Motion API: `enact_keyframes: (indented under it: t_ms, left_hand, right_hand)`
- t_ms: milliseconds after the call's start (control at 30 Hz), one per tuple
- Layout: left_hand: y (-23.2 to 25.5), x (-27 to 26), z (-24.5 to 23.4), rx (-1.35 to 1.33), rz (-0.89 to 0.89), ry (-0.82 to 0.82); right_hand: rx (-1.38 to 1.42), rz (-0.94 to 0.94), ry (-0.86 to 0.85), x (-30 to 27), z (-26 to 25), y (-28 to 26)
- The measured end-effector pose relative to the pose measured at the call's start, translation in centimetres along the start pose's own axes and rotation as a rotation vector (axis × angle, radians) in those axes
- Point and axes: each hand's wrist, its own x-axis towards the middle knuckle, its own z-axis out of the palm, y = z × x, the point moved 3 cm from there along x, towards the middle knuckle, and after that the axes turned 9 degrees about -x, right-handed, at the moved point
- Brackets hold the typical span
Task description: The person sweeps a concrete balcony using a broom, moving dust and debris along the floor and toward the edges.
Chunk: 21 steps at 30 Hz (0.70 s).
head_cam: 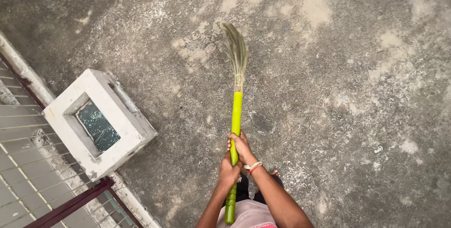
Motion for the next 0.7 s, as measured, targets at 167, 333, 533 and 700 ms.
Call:
enact_keyframes:
  t_ms: [167,333,533,700]
  left_hand:
    - [-4.5,0.1,5.3,0.249,0.158,-0.260]
    - [-11.6,0.8,12.6,0.498,0.601,-0.620]
    - [-17.5,-1.9,17.9,0.502,-0.282,-0.853]
    - [-18.7,-2.8,17.2,0.317,-0.280,-0.619]
  right_hand:
    - [0.240,-0.116,0.191,-5.2,-9.1,1.6]
    - [0.533,-0.027,0.416,-11.2,-17.3,4.4]
    - [0.371,0.168,0.849,-17.2,-23.1,8.2]
    - [0.367,0.042,0.435,-15.5,-22.9,8.7]
